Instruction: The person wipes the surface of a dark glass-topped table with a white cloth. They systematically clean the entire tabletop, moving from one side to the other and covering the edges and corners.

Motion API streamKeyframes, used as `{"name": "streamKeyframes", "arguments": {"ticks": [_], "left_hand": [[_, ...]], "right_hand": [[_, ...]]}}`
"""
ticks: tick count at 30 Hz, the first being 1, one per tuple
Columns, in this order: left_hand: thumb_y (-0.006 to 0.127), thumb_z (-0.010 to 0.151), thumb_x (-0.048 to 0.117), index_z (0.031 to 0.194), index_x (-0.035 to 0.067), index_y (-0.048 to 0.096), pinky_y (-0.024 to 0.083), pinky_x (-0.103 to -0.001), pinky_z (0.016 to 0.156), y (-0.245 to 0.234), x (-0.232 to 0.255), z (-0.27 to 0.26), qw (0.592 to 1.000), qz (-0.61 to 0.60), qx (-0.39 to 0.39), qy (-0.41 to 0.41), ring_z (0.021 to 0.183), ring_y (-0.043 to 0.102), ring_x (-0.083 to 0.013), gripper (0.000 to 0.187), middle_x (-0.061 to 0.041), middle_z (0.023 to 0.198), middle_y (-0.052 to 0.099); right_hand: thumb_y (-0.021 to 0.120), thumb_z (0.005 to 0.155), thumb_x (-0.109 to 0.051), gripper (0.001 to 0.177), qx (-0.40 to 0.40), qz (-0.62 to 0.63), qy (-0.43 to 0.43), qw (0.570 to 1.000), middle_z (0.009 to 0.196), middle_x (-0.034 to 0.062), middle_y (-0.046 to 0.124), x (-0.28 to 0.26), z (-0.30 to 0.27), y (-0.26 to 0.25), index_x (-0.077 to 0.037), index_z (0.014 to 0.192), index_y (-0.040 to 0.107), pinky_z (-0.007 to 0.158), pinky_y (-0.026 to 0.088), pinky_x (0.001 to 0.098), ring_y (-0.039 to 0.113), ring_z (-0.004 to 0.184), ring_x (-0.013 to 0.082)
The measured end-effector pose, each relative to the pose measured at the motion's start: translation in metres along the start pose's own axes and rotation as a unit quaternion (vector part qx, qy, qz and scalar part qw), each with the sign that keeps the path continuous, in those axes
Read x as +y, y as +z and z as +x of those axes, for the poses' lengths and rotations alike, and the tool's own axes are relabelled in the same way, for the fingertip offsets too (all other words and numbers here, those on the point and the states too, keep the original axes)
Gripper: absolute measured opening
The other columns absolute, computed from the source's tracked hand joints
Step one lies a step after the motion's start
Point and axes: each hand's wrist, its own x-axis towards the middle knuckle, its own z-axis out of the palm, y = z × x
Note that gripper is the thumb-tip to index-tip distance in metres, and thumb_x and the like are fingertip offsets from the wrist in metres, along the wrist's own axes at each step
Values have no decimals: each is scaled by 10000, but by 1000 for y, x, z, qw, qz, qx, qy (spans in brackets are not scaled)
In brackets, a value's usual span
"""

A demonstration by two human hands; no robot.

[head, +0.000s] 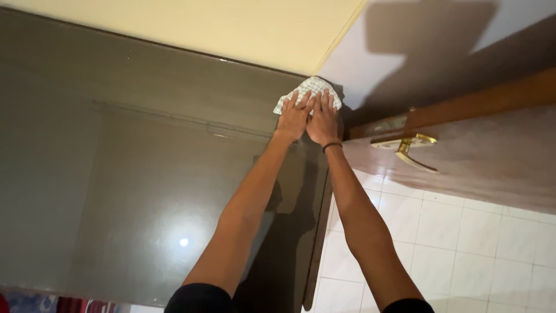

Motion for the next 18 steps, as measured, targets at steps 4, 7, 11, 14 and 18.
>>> {"name": "streamKeyframes", "arguments": {"ticks": [4, 7, 11, 14, 18], "left_hand": [[548, 983, 223, 1581, 241, 379, 172, -571, 1241, 3, 17, -29, 1000, 6, -13, -9, 1563, 175, -364, 621, -6, 1689, 266], [540, 991, 219, 1588, 252, 373, 168, -569, 1246, 3, 25, -51, 1000, -2, -19, -12, 1565, 173, -357, 621, 6, 1688, 261], [537, 1001, 236, 1589, 256, 356, 162, -571, 1248, 9, 36, -89, 999, 3, -42, -12, 1565, 161, -359, 615, 6, 1690, 242], [529, 997, 231, 1588, 254, 344, 161, -572, 1244, 15, 42, -125, 999, 2, -53, -11, 1565, 159, -362, 620, 6, 1694, 233], [492, 1013, 177, 1616, 251, 347, 158, -577, 1258, 35, 53, -192, 999, 17, -35, -5, 1572, 166, -372, 625, 7, 1715, 237]], "right_hand": [[568, 940, -237, 760, -59, -22, 52, 997, 1695, 215, 135, -11, -36, -12, 11, 1586, 255, 1216, 223, 584, 146, 1570, 389], [552, 964, -217, 746, -27, 1, 27, 999, 1701, 246, 112, -16, -62, -11, 30, 1600, 252, 1231, 194, 579, 106, 1571, 428], [531, 977, -214, 734, -38, 19, 52, 998, 1712, 221, 94, -27, -103, -8, 10, 1605, 226, 1242, 183, 573, 99, 1576, 396], [515, 957, -192, 738, -57, 18, 78, 995, 1714, 185, 87, -38, -142, -6, -14, 1602, 206, 1240, 177, 549, 99, 1580, 363], [487, 971, -138, 728, -45, 34, 63, 996, 1716, 209, 85, -45, -204, 15, -3, 1625, 199, 1261, 161, 514, 93, 1585, 379]]}}
